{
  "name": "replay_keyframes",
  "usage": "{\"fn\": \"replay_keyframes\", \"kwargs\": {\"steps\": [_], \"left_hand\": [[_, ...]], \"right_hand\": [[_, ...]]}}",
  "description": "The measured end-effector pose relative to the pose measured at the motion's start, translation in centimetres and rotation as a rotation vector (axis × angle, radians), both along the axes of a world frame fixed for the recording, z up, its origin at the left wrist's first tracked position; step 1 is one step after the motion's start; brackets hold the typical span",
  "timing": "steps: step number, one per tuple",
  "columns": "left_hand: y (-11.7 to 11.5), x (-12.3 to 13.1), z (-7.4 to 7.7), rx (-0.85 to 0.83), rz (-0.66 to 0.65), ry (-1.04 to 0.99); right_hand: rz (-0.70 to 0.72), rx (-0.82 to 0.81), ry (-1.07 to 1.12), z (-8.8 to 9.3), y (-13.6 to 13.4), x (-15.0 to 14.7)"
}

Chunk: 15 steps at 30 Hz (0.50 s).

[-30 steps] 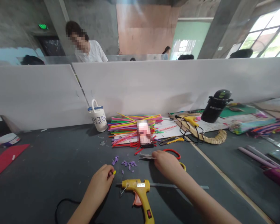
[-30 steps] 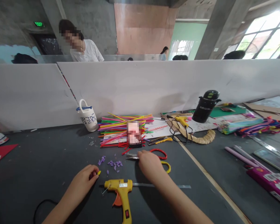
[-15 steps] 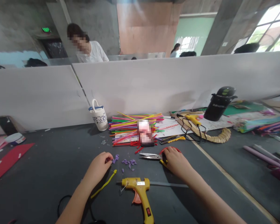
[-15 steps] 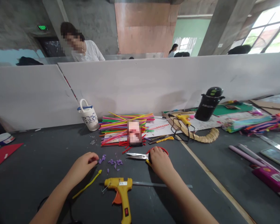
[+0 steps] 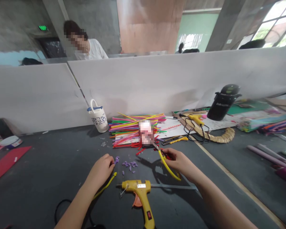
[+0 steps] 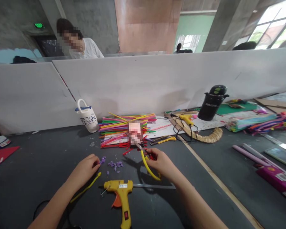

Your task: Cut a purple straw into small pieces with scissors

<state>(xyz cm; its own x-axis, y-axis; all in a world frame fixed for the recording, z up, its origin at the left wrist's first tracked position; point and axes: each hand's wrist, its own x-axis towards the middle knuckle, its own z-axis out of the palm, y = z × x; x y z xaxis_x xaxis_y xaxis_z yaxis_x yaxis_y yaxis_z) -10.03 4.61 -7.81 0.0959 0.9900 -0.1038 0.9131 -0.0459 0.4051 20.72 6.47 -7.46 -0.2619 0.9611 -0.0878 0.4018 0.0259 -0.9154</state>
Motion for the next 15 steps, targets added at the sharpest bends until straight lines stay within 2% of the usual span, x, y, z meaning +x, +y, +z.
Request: {"fn": "replay_keyframes", "kwargs": {"steps": [5,9,12,15], "left_hand": [[0.1,-0.3,0.2,-0.019,0.091,-0.186],[-0.1,-0.2,0.8,-0.023,0.209,-0.465],[-0.8,1.4,1.7,-0.03,0.246,-0.725],[-1.7,4.3,2.9,-0.083,0.206,-0.96]], "right_hand": [[0.036,-0.15,0.297,0.8,-0.9,-0.9],[0.058,-0.204,0.405,1.1,-1.2,-1.1],[0.081,-0.212,0.457,1.5,-1.9,-2.1],[0.119,-0.185,0.496,2.4,-2.6,-4.1]]}}
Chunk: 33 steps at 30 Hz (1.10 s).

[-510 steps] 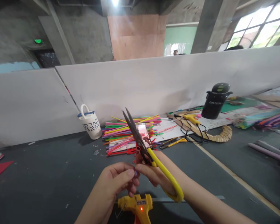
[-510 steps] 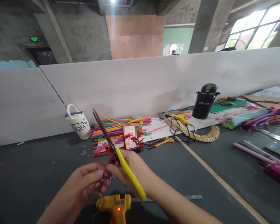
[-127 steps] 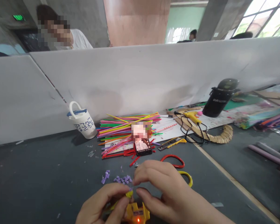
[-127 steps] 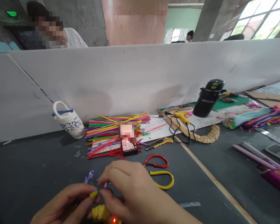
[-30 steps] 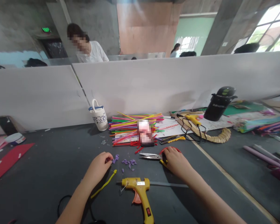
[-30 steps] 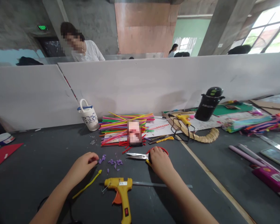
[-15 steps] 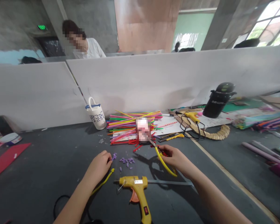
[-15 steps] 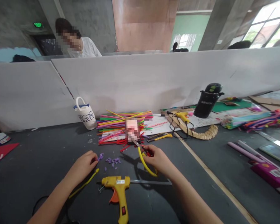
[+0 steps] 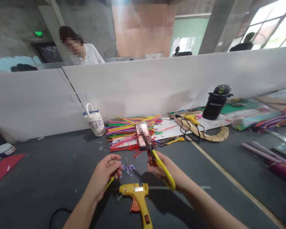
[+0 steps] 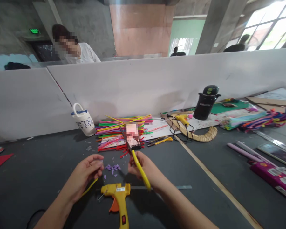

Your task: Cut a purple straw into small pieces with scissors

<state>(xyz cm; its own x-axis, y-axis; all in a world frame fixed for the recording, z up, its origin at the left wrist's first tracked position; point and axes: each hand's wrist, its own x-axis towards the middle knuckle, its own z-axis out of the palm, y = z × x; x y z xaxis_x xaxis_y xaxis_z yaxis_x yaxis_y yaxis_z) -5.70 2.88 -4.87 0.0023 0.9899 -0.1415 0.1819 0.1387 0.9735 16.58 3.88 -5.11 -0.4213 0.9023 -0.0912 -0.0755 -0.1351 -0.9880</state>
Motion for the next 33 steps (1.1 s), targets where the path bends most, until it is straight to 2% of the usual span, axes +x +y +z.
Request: {"fn": "replay_keyframes", "kwargs": {"steps": [4,8,16,20,24,29,33], "left_hand": [[-0.8,3.1,1.4,0.007,-0.068,-0.206],[-0.8,3.5,2.0,0.02,-0.055,-0.295],[-0.3,2.5,0.7,-0.074,0.004,-0.328],[-0.3,2.6,0.1,-0.113,0.035,-0.337],[-0.3,2.9,0.4,-0.133,0.026,-0.348],[1.2,3.9,1.6,-0.148,-0.039,-0.314],[2.1,5.0,1.9,-0.152,-0.086,-0.304]], "right_hand": [[-0.021,0.068,0.04,1.5,-0.2,-3.2],[-0.065,0.152,0.049,2.1,0.4,-5.0],[-0.142,0.246,-0.119,-0.6,0.9,-6.3],[-0.177,0.254,-0.202,-1.0,1.0,-6.4],[-0.172,0.254,-0.235,-0.5,1.2,-5.8],[-0.142,0.213,-0.13,0.7,2.1,-4.6],[-0.159,0.208,-0.073,1.6,2.6,-3.5]]}}
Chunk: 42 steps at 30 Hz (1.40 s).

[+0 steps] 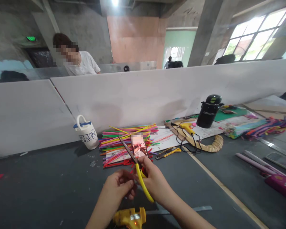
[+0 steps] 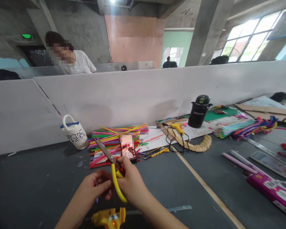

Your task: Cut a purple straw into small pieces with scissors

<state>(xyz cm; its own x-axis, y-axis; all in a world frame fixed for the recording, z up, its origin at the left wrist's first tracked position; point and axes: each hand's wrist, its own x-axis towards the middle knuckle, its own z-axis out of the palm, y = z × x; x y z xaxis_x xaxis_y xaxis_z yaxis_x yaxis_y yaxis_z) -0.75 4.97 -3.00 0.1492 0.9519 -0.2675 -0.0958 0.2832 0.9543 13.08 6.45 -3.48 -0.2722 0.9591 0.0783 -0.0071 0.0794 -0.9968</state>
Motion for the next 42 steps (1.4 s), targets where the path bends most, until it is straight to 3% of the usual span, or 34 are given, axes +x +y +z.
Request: {"fn": "replay_keyframes", "kwargs": {"steps": [11,16,21,32,37,42], "left_hand": [[-1.0,-1.2,-0.3,-0.103,-0.085,-0.033],[-0.4,-3.1,0.9,-0.054,0.026,-0.02],[-0.6,-4.7,1.9,0.014,0.112,0.043],[-2.2,-1.5,2.0,0.014,0.077,-0.072],[-2.7,-1.4,2.6,0.079,0.202,-0.156],[-2.8,-1.8,3.5,0.15,0.394,-0.213]], "right_hand": [[0.05,-0.053,0.044,-0.2,-0.5,-0.3],[0.015,-0.101,0.092,0.2,-0.1,0.3],[0.073,-0.18,0.056,0.9,-0.1,0.8],[0.077,-0.064,0.002,2.2,-1.2,0.7],[0.112,0.079,-0.34,3.2,-2.4,0.7],[-0.028,0.307,-0.694,3.2,-3.1,0.4]]}}
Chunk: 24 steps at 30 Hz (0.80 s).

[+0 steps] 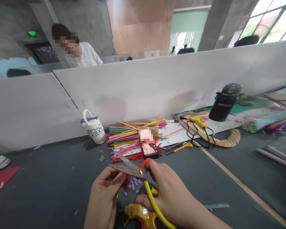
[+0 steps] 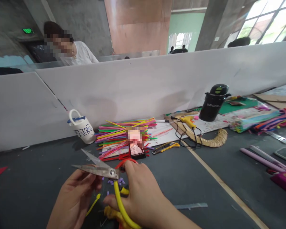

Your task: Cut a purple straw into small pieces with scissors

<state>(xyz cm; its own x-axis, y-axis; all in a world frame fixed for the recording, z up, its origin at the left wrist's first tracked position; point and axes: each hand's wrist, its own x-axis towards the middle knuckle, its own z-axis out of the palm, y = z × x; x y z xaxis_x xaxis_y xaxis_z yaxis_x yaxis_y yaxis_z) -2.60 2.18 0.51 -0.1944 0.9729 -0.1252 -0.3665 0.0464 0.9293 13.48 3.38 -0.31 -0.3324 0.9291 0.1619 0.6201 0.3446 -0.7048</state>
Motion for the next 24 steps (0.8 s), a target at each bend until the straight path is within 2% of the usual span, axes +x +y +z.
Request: {"fn": "replay_keyframes", "kwargs": {"steps": [4,8,15,24], "left_hand": [[-0.05,-0.07,0.34,0.052,0.064,-0.098],[-0.22,0.12,0.24,0.109,0.05,-0.13],[-0.42,0.57,-0.18,0.097,0.096,-0.165],[-0.46,0.44,0.34,0.074,0.076,-0.147]], "right_hand": [[0.011,0.091,-0.086,-0.53,-0.08,-0.27],[0.014,0.124,-0.128,-0.87,-0.24,-0.4],[0.014,0.147,-0.162,-1.13,-0.46,-0.49],[-0.002,0.153,-0.19,-1.04,-0.53,-0.44]]}}
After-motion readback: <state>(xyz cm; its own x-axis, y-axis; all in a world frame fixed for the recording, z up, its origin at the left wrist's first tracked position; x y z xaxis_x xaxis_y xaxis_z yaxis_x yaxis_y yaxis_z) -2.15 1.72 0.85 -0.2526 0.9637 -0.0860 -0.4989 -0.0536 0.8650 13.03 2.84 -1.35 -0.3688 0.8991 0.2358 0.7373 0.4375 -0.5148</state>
